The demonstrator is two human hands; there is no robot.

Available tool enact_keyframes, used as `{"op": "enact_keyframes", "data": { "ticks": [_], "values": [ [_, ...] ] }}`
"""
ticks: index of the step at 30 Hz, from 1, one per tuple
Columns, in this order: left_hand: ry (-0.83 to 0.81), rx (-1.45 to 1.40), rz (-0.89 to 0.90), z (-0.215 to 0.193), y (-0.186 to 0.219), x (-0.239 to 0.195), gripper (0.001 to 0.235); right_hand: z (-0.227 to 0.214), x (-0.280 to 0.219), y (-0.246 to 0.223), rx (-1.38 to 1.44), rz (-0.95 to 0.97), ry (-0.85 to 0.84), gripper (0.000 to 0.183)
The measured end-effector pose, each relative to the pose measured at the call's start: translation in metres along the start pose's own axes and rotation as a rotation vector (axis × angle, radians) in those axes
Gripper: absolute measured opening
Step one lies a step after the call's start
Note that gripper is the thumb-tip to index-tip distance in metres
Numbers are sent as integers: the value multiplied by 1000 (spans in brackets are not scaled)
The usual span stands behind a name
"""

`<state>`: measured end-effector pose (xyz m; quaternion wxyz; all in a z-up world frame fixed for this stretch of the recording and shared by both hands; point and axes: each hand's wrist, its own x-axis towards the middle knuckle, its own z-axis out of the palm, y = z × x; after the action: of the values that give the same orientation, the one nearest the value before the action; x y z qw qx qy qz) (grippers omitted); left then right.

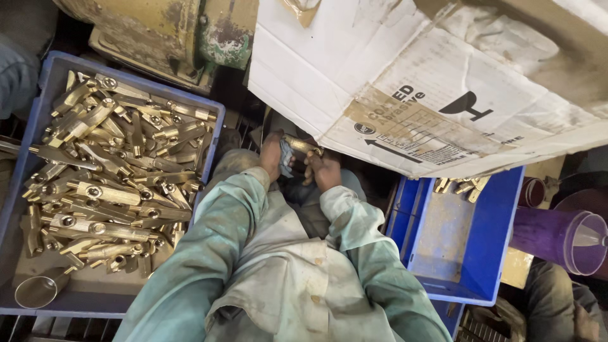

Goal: The person wipes individual brass metal components one at a time using a small piece of cloth, then places them into a blue plastic bin.

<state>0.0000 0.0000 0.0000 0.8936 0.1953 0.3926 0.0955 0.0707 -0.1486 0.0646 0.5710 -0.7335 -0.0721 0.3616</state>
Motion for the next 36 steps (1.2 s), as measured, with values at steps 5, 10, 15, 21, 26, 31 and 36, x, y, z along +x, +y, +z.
{"op": "enact_keyframes", "data": {
  "ticks": [5,10,15,21,26,31,36],
  "values": [
    [38,-26,-26,-8,3,4,34,11,1,-10,6,12,-17,15],
    [79,-37,-49,-14,2,8,34,17,2,-14,33,-2,-38,14],
    [45,-53,-27,-19,-1,11,38,17,7,-13,8,105,-36,25],
    [27,-34,17,-19,2,8,33,15,12,-11,8,140,-38,26],
    [23,-32,15,-8,3,3,31,10,10,-6,11,56,-14,16],
    [19,-52,-57,5,1,0,31,5,-3,-10,-22,-16,15,16],
    [0,-16,-78,10,-11,4,36,0,-13,-20,-74,24,46,29]
  ]
}}
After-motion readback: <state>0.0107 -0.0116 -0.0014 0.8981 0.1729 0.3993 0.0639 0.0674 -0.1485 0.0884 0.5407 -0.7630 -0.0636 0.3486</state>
